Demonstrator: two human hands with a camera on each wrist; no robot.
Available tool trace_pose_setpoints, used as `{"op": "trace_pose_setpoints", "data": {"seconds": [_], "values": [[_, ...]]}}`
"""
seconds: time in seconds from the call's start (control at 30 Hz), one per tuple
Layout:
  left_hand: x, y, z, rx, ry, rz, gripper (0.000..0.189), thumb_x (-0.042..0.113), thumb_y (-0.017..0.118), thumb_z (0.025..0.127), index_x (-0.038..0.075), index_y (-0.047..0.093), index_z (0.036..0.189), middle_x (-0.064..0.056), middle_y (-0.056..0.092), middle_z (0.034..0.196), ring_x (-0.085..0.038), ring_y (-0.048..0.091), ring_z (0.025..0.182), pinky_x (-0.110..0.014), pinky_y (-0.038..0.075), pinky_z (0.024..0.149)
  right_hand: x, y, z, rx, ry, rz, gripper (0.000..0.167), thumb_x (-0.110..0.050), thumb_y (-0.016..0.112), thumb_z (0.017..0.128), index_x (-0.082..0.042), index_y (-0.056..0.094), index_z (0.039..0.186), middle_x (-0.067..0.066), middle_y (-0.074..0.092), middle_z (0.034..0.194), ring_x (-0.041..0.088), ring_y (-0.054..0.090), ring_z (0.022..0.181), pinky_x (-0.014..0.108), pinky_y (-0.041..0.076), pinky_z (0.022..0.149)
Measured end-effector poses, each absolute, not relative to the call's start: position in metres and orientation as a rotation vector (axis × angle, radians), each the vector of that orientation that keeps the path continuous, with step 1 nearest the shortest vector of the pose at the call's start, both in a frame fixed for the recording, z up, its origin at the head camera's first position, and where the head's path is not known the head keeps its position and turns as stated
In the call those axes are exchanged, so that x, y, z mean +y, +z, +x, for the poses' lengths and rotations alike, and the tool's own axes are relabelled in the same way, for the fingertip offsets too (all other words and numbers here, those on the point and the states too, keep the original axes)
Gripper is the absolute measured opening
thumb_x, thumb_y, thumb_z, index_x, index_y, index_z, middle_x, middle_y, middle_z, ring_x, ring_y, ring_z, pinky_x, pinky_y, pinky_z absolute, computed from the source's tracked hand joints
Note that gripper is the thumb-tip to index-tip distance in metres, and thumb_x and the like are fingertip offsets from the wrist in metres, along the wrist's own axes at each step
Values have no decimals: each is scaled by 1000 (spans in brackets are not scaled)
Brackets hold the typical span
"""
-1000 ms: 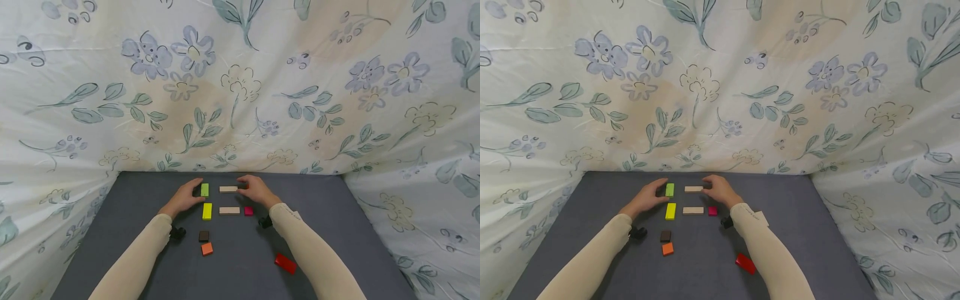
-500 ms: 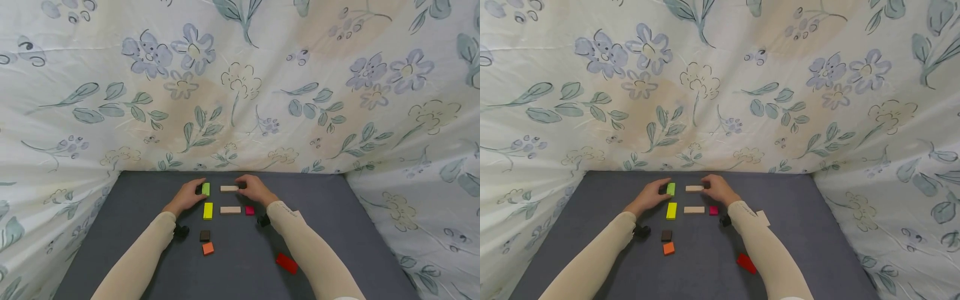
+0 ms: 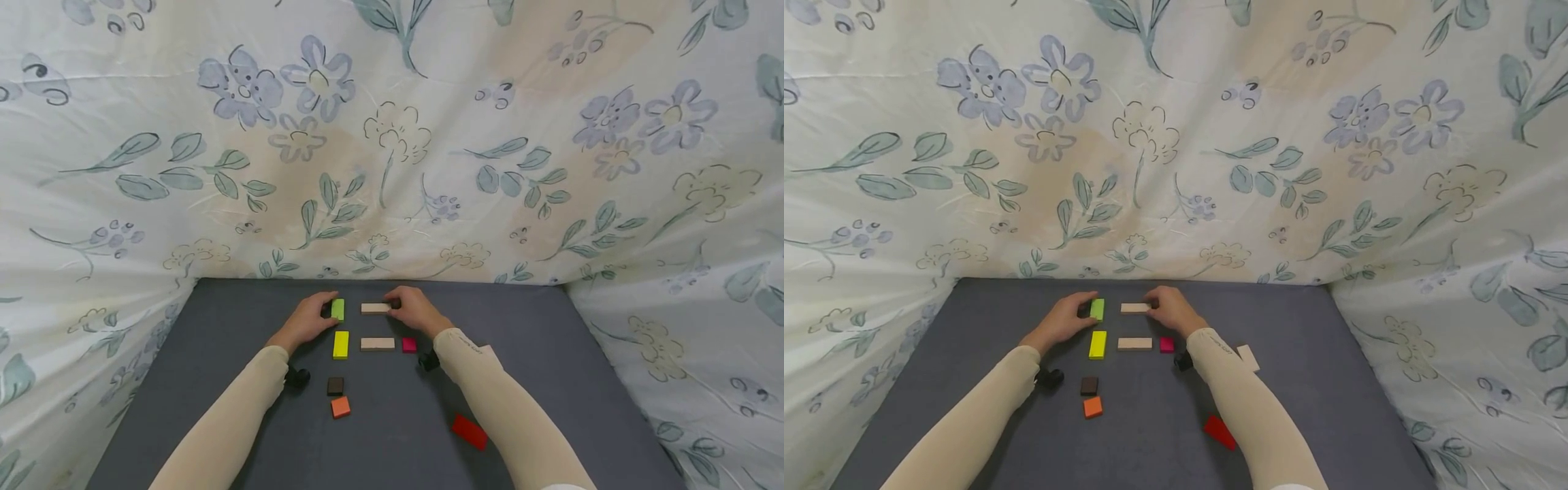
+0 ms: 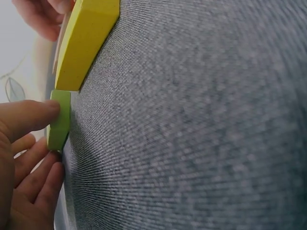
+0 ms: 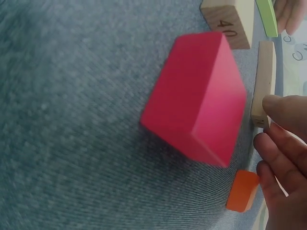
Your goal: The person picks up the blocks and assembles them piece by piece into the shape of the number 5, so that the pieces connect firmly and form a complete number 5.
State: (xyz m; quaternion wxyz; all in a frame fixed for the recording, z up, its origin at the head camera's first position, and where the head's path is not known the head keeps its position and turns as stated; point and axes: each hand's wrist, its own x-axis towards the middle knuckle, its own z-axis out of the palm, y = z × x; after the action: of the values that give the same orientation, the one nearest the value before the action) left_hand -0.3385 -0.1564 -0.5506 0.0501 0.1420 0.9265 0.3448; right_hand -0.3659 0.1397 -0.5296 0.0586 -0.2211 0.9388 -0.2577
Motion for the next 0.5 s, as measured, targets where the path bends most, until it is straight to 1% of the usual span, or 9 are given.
{"op": "trace_pose_setpoints", "data": {"seconds": [0.23,0.5], "values": [[-154,-545,-337,2818,1041,457,66,13,82,99,-1,54,157,-22,54,157,-41,52,143,-57,41,118,135,-530,-367,2853,-775,-680,30,-13,81,99,-9,79,130,0,70,107,15,62,92,37,56,84],[-151,-542,-335,2809,1042,458,65,13,81,99,-1,55,156,-21,54,158,-41,51,145,-57,40,119,132,-532,-368,2852,-750,-683,30,-11,81,100,-8,79,129,-1,68,100,16,60,87,36,54,80]]}}
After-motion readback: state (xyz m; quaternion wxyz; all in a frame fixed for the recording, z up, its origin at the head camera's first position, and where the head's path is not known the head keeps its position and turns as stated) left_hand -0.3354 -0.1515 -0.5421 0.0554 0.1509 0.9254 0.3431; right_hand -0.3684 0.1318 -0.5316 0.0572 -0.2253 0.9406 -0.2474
